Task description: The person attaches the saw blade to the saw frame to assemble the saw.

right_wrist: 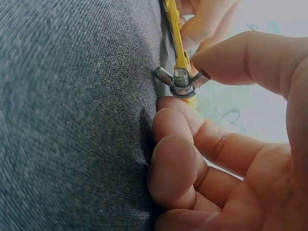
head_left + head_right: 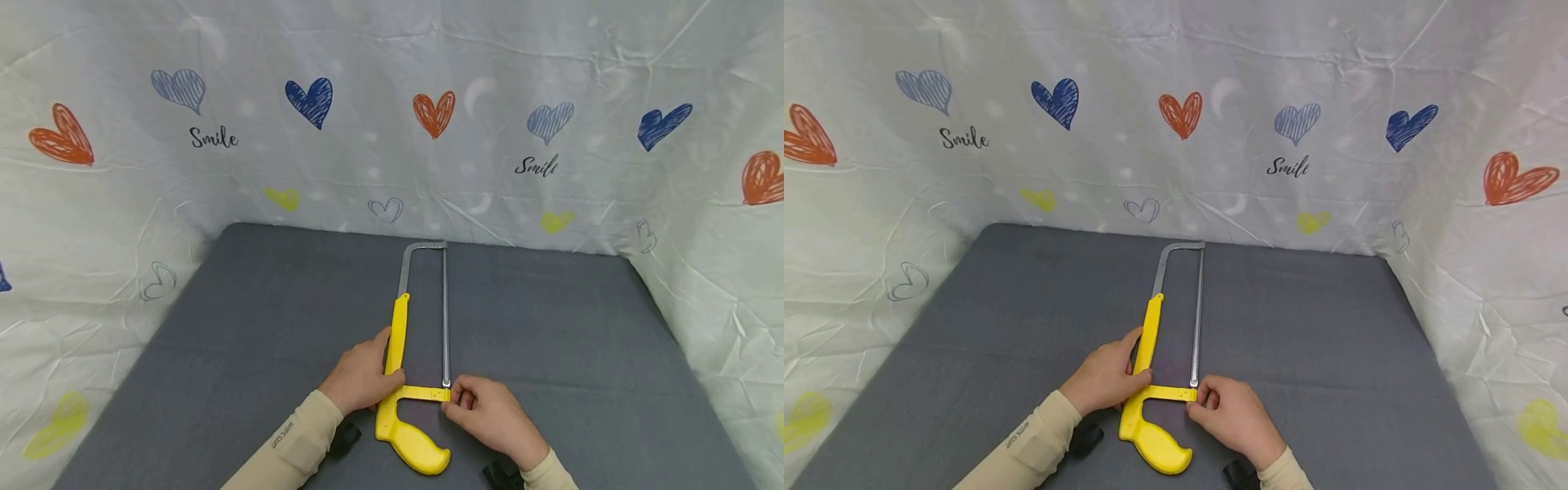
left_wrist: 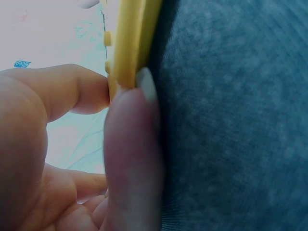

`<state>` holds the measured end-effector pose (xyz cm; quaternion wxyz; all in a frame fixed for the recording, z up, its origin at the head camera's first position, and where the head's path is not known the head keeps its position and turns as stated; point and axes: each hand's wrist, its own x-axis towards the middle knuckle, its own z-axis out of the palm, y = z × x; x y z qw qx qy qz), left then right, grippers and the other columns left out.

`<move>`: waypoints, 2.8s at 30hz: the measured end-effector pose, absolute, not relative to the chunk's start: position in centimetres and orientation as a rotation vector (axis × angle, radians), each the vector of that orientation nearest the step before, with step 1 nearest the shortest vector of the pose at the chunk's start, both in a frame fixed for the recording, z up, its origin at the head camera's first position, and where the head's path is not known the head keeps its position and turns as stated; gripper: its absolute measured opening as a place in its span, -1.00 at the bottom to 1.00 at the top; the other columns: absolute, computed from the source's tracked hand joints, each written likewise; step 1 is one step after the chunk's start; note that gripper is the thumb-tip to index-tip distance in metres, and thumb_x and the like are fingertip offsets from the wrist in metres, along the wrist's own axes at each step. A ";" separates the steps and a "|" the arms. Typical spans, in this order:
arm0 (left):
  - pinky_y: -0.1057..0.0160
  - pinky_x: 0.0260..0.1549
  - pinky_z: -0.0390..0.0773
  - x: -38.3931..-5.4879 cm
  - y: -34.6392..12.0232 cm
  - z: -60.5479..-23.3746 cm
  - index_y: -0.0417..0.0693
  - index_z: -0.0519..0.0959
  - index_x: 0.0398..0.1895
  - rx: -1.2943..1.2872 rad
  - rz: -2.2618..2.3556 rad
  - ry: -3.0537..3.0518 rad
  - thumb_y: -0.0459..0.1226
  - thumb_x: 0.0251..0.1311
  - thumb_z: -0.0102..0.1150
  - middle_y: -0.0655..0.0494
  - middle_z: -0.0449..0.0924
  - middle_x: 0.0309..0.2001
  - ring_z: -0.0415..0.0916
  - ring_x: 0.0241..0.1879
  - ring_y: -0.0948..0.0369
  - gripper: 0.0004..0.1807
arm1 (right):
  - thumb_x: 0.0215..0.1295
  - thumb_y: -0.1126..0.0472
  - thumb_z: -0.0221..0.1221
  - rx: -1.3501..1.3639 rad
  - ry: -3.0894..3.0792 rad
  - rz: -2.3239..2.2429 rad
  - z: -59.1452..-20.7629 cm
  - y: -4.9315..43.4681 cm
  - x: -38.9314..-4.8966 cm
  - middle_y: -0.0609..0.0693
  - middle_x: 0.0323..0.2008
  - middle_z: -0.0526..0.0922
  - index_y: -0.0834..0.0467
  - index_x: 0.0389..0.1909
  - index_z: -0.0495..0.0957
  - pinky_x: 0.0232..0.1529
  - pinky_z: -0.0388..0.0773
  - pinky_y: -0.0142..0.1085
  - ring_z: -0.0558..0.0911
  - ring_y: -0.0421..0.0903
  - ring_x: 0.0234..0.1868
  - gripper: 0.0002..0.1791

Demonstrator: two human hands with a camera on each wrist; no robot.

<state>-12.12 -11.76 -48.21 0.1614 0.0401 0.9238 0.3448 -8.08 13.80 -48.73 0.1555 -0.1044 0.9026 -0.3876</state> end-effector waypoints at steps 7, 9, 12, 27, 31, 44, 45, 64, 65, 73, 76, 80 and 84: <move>0.21 -0.60 0.60 -12.3 -11.7 -48.2 -0.17 0.13 0.73 0.134 0.971 2.640 -0.10 0.24 0.30 -0.08 0.68 -0.07 0.55 -0.67 0.17 0.02 | 0.34 0.02 0.40 -0.296 2.591 -1.109 -48.8 13.9 -8.0 -0.19 -0.60 0.51 -0.08 -0.40 0.60 -0.61 0.29 -0.37 0.37 -0.25 -0.67 -0.81; 0.21 -0.60 0.60 -12.3 -11.7 -48.2 -0.17 0.13 0.73 0.138 0.969 2.642 -0.09 0.24 0.30 -0.09 0.68 -0.05 0.55 -0.67 0.17 0.02 | 0.34 0.03 0.40 -0.298 2.601 -1.104 -48.8 13.9 -8.0 -0.20 -0.60 0.50 -0.08 -0.41 0.60 -0.61 0.28 -0.37 0.37 -0.25 -0.67 -0.81; 0.21 -0.59 0.59 -12.3 -11.7 -48.1 -0.17 0.13 0.73 0.134 0.966 2.642 -0.09 0.24 0.30 -0.11 0.68 -0.01 0.54 -0.67 0.17 0.02 | 0.34 0.05 0.40 -0.311 2.611 -1.099 -48.8 13.9 -8.1 -0.21 -0.61 0.49 -0.09 -0.42 0.59 -0.60 0.27 -0.38 0.36 -0.27 -0.67 -0.81; 0.20 -0.61 0.60 -12.0 -11.6 -48.0 -0.16 0.13 0.73 0.102 0.976 2.644 -0.11 0.25 0.29 -0.10 0.67 -0.05 0.54 -0.70 0.16 0.00 | 0.31 0.16 0.34 -0.376 2.643 -1.053 -48.8 14.0 -8.4 -0.23 -0.60 0.47 -0.12 -0.40 0.60 -0.58 0.28 -0.39 0.36 -0.29 -0.66 -0.86; 0.21 -0.62 0.60 -12.0 -11.6 -47.9 -0.17 0.13 0.73 0.108 0.979 2.641 -0.13 0.25 0.29 -0.11 0.67 -0.05 0.54 -0.71 0.16 -0.01 | 0.29 0.20 0.33 -0.373 2.652 -1.051 -48.8 14.0 -8.4 -0.23 -0.60 0.46 -0.10 -0.39 0.60 -0.58 0.27 -0.40 0.35 -0.29 -0.65 -0.86; 0.22 -0.63 0.59 -12.2 -11.5 -48.0 -0.17 0.14 0.73 0.112 0.959 2.648 -0.11 0.26 0.29 -0.08 0.65 -0.11 0.53 -0.70 0.17 -0.01 | 0.27 0.22 0.33 -0.366 2.658 -1.052 -48.7 14.0 -8.2 -0.23 -0.61 0.44 -0.08 -0.40 0.59 -0.59 0.25 -0.40 0.34 -0.30 -0.66 -0.86; 0.22 -0.63 0.59 -12.2 -11.5 -48.0 -0.17 0.14 0.73 0.113 0.959 2.649 -0.12 0.26 0.30 -0.08 0.66 -0.11 0.54 -0.70 0.16 -0.01 | 0.27 0.23 0.34 -0.368 2.658 -1.055 -48.7 14.0 -8.1 -0.23 -0.61 0.44 -0.08 -0.40 0.59 -0.59 0.25 -0.40 0.34 -0.30 -0.66 -0.86; 0.22 -0.62 0.59 -12.2 -11.5 -48.2 -0.17 0.13 0.73 0.137 0.971 2.651 -0.12 0.26 0.30 -0.02 0.65 -0.22 0.53 -0.71 0.17 -0.01 | 0.29 0.25 0.36 -0.379 2.686 -1.031 -48.9 13.8 -8.0 -0.22 -0.62 0.44 -0.06 -0.38 0.60 -0.61 0.25 -0.38 0.35 -0.28 -0.67 -0.84; 0.22 -0.63 0.59 -12.2 -11.6 -48.2 -0.17 0.13 0.73 0.136 0.972 2.649 -0.12 0.27 0.29 0.00 0.63 -0.25 0.53 -0.71 0.17 -0.01 | 0.29 0.25 0.36 -0.378 2.687 -1.028 -49.0 13.8 -8.0 -0.22 -0.62 0.44 -0.06 -0.38 0.60 -0.61 0.25 -0.38 0.36 -0.28 -0.67 -0.84; 0.21 -0.63 0.60 -12.3 -11.7 -48.3 -0.15 0.11 0.74 0.142 0.988 2.643 -0.11 0.27 0.28 0.04 0.60 -0.31 0.53 -0.72 0.17 0.00 | 0.37 0.22 0.39 -0.369 2.673 -0.990 -49.0 13.7 -8.0 -0.20 -0.61 0.44 -0.06 -0.34 0.60 -0.61 0.28 -0.36 0.37 -0.25 -0.66 -0.84; 0.21 -0.63 0.60 -12.2 -11.7 -48.3 -0.15 0.11 0.74 0.142 0.986 2.646 -0.12 0.26 0.27 0.03 0.61 -0.30 0.53 -0.71 0.17 0.00 | 0.37 0.21 0.40 -0.368 2.676 -0.987 -48.9 13.7 -7.8 -0.19 -0.60 0.44 -0.07 -0.35 0.60 -0.60 0.28 -0.36 0.37 -0.24 -0.66 -0.82; 0.21 -0.62 0.59 -12.2 -11.7 -48.3 -0.15 0.12 0.74 0.143 0.980 2.651 -0.12 0.26 0.28 0.02 0.61 -0.27 0.53 -0.71 0.17 -0.01 | 0.36 0.21 0.43 -0.367 2.681 -1.000 -48.8 13.7 -7.7 -0.19 -0.60 0.44 -0.06 -0.35 0.59 -0.60 0.26 -0.36 0.37 -0.23 -0.66 -0.81; 0.22 -0.61 0.59 -12.3 -11.7 -48.3 -0.16 0.12 0.74 0.133 0.974 2.648 -0.11 0.26 0.28 0.02 0.61 -0.26 0.53 -0.69 0.17 0.00 | 0.35 0.21 0.40 -0.370 2.678 -1.000 -48.7 13.7 -7.8 -0.20 -0.61 0.44 -0.07 -0.37 0.58 -0.60 0.27 -0.37 0.36 -0.25 -0.66 -0.81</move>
